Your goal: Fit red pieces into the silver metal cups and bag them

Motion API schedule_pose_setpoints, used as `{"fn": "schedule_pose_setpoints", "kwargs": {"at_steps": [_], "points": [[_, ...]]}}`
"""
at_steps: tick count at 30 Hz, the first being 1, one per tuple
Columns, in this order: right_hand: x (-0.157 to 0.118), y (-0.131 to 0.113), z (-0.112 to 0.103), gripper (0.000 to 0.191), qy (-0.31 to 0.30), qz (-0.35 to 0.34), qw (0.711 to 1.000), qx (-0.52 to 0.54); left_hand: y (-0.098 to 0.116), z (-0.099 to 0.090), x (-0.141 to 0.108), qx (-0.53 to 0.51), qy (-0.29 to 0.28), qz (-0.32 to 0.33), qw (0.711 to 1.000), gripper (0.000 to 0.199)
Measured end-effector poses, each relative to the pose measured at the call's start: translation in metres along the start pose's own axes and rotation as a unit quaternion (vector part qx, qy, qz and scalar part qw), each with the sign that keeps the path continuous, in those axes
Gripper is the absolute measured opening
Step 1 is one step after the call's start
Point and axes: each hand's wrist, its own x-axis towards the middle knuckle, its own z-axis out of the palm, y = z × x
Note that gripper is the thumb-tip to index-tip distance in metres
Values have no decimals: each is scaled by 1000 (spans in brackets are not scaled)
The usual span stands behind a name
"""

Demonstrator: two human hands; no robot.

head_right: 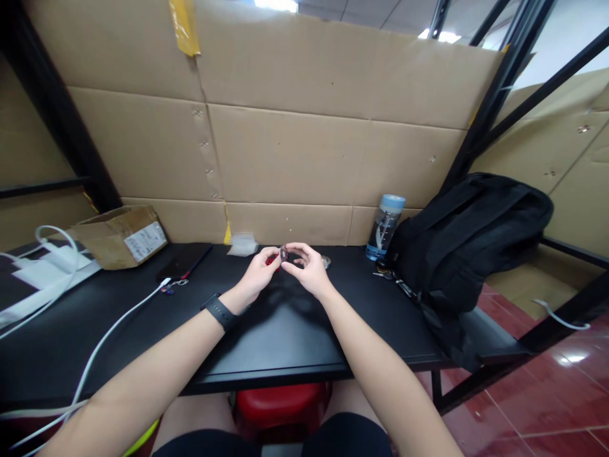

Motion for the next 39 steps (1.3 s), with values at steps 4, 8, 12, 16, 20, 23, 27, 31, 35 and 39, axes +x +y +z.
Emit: {"fn": "schedule_pose_setpoints", "kwargs": {"at_steps": [4,8,12,16,20,23,27,31,35,39], "points": [[0,-2,1,43,0,-5,1000,-22,3,-2,0,71,17,34,997,12],[2,-1,0,41,18,25,999,-10,13,-6,-3,161,34,67,984,9],[4,3,-5,33,4,28,997,-66,22,-9,-6,201,51,82,975,9],[5,6,-10,30,-18,5,992,-128,26,-10,-6,216,24,86,972,11],[6,3,-19,22,-24,-2,978,-208,25,-19,1,204,40,78,975,18],[7,-1,-30,16,-45,0,952,-303,17,-31,7,227,71,50,970,18],[7,-2,-41,11,-86,7,932,-353,4,-42,10,347,44,14,937,14],[5,0,-42,11,-115,23,930,-347,-7,-45,9,414,-32,32,909,15],[4,3,-44,14,-141,37,922,-358,-16,-50,9,455,-67,78,885,17],[8,12,-58,9,-62,48,901,-426,-22,-56,11,474,-63,96,873,14]]}}
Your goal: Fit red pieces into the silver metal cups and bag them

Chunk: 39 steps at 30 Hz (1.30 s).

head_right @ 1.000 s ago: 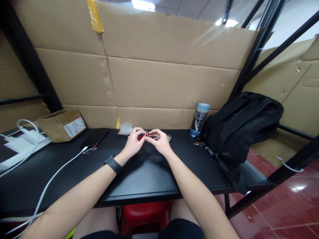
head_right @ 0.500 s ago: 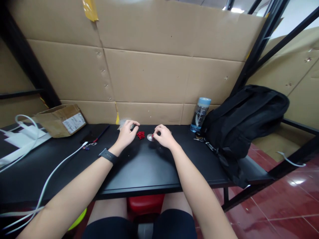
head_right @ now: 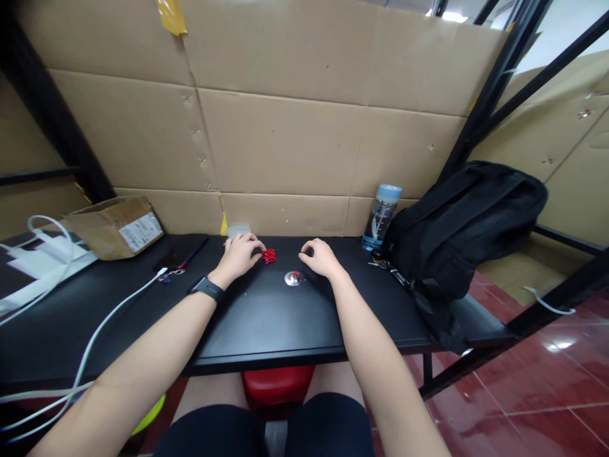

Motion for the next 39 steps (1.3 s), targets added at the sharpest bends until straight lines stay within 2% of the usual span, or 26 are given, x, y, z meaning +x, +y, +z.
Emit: {"fn": "schedule_pose_setpoints", "kwargs": {"at_steps": [3,6,9,15,20,32,39], "points": [[2,17,-1,22,27,63,996,-64,-2,1,1,-6,-8,13,1000,14],[1,29,0,27,10,111,989,-93,1,0,2,-23,-13,27,999,16],[2,34,1,25,-5,126,987,-97,6,-3,2,-31,-15,31,999,14],[4,38,4,25,13,154,982,-108,14,-5,0,-16,-43,19,999,15],[6,45,6,21,18,161,983,-91,17,-3,0,4,-39,2,999,13],[9,49,9,31,30,173,982,-71,19,-1,0,4,-46,-15,999,16],[9,48,9,29,21,168,982,-82,24,1,0,-1,-15,32,999,16]]}}
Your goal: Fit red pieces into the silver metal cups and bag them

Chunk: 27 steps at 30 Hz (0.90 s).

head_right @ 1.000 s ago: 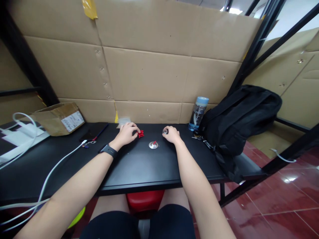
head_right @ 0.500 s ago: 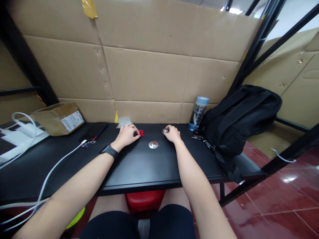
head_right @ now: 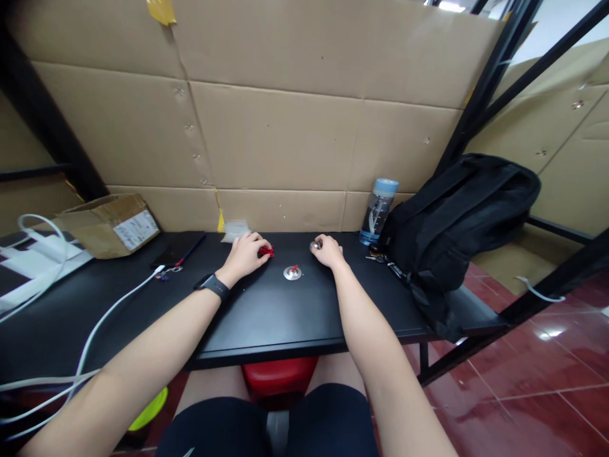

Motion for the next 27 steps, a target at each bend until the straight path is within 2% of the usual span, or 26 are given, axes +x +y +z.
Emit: {"fn": "schedule_pose_setpoints", "kwargs": {"at_steps": [5,10,14,18,22,27], "points": [[0,1,0,28,-3,-4,1000,-8,6,4,3,3,2,47,999,16],[1,2,1,26,-5,-9,1000,-1,9,6,4,-6,11,58,998,20],[1,2,2,28,-5,-8,1000,6,8,2,5,-13,35,29,999,20],[3,4,3,30,0,0,999,35,3,-10,6,-84,82,-37,992,16],[6,9,6,30,6,0,998,65,1,-19,4,-144,38,-39,988,15],[6,10,3,28,34,1,993,109,8,-15,4,-173,-18,-4,985,6]]}}
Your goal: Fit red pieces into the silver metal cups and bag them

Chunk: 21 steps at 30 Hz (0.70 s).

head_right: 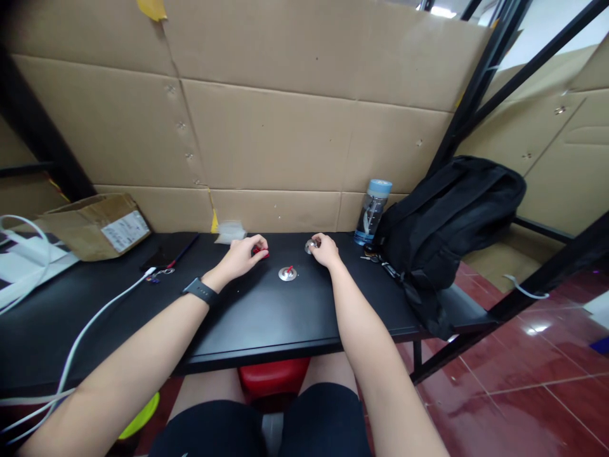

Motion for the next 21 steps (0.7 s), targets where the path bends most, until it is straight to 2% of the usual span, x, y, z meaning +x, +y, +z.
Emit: {"fn": "schedule_pose_setpoints", "kwargs": {"at_steps": [6,12,16,19,21], "points": [[-5,-15,-3,30,23,-22,993,110,2,2,1,-32,26,3,999,6],[-15,-36,7,36,-42,-56,971,229,7,-3,-1,-102,55,-7,993,14],[-28,-57,12,50,-70,-58,934,345,12,-3,-1,-123,85,-43,988,11],[-40,-77,13,62,-67,-89,900,421,13,-1,0,-125,117,-54,984,10],[-47,-89,14,66,-73,-104,888,443,12,2,1,-138,132,-57,980,10]]}}
